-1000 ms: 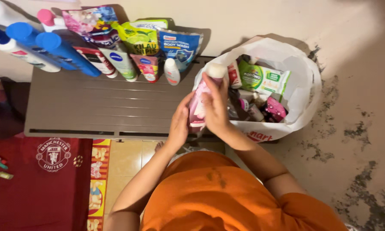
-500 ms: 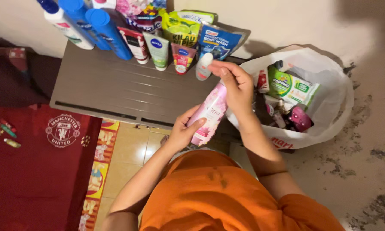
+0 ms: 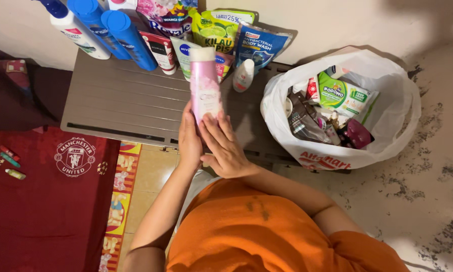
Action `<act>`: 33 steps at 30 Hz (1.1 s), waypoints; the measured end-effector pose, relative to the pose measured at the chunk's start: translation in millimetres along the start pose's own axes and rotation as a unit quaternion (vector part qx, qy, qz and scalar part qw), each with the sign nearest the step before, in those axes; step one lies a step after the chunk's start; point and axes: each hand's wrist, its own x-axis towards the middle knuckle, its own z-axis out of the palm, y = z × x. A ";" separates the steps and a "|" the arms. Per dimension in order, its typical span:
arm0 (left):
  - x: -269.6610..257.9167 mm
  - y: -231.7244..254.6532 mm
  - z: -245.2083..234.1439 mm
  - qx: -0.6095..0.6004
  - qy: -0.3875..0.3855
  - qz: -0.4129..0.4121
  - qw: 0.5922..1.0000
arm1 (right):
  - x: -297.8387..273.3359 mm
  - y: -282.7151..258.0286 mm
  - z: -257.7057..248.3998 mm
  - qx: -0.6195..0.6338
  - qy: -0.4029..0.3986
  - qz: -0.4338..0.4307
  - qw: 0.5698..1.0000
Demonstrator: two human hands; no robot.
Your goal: The person takes various personal care products, including tubes and bottles, from a white plastic bag and places them on a gray plastic table. They handle each item individually, turning them over to view the labels before arranging them in a row.
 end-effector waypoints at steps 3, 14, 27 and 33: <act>-3.9 -7.3 3.2 0.068 -0.042 0.066 0.995 | 2.3 1.2 -2.6 -0.025 0.019 0.014 0.999; -29.1 -40.7 14.1 0.075 -0.134 -0.004 0.988 | 64.1 43.4 -61.9 0.268 0.214 0.157 0.926; 10.2 5.4 0.4 0.132 0.005 0.131 0.983 | -7.4 9.0 24.5 0.552 0.073 0.208 0.804; -8.3 -8.8 20.6 0.219 -0.160 0.090 0.958 | 41.2 46.5 -47.0 0.451 0.164 0.263 0.837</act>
